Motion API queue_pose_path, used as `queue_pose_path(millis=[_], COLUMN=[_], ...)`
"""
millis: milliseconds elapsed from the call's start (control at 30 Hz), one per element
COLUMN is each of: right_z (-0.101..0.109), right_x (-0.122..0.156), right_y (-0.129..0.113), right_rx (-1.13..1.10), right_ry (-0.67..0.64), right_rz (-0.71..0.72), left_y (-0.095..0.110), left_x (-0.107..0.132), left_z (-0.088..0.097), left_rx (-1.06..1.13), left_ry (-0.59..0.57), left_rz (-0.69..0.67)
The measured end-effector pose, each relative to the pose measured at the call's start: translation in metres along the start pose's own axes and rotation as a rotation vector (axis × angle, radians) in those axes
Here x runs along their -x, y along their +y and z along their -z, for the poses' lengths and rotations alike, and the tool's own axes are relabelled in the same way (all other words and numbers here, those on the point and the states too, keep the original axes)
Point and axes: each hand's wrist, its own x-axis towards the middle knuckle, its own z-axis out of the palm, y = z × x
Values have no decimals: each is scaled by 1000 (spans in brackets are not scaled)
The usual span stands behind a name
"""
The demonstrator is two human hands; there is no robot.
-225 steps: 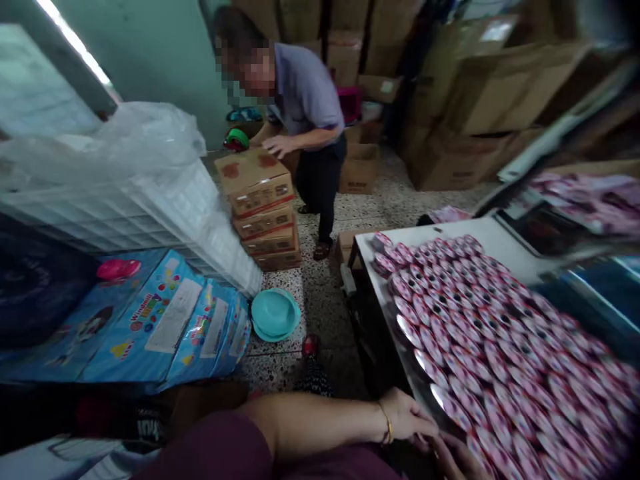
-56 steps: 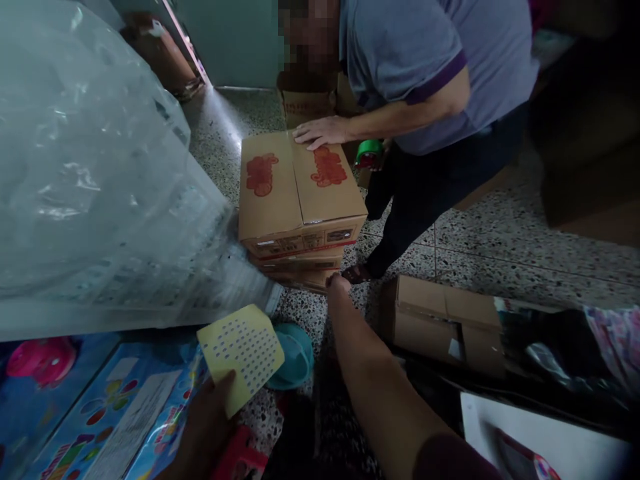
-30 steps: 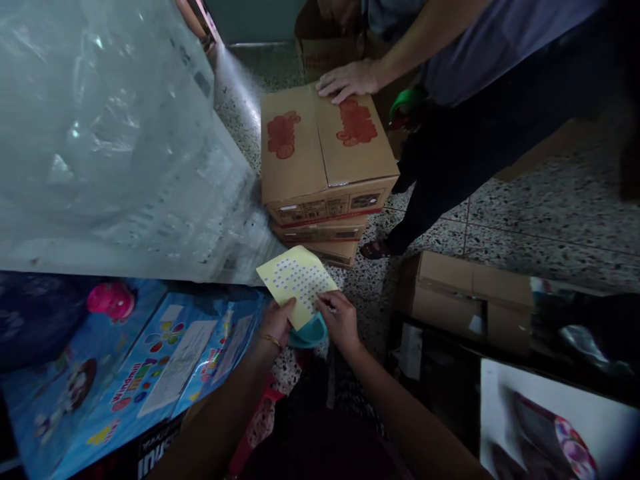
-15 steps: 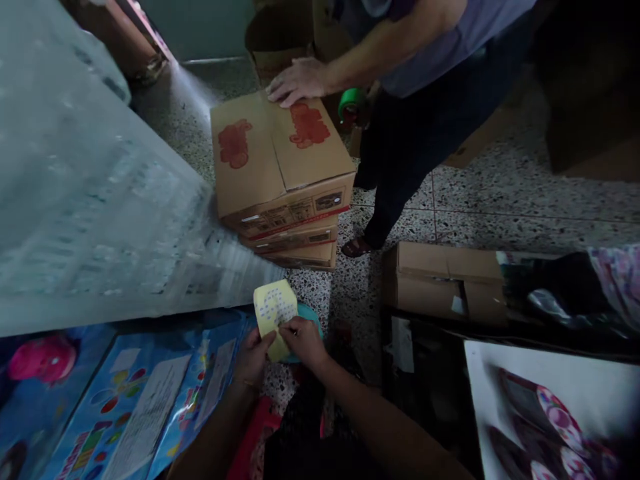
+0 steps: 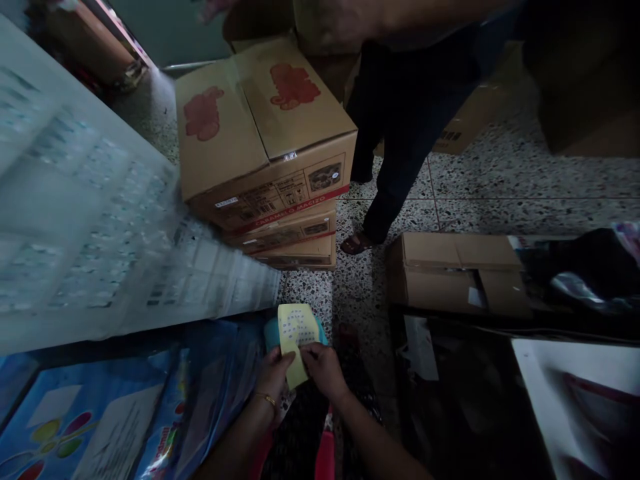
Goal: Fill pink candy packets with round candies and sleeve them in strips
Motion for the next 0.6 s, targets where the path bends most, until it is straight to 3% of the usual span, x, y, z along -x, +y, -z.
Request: queue_pose_path(millis=[167, 300, 433, 600], right_z=[7, 34, 68, 93], right_x=[-23, -52, -81, -118], right_y=[18, 16, 26, 55], right_rx=[-325, -467, -645, -842], right_ry=[116, 210, 394, 493], right_rz=[-189, -237, -291, -409], left_y=[1, 12, 8, -13], left_x=[-21, -25, -31, -44], left_z=[-24, -34, -14, 23], left_rx=[20, 30, -7, -37], left_ry=[1, 31, 94, 194], left_rz=[7, 34, 97, 186])
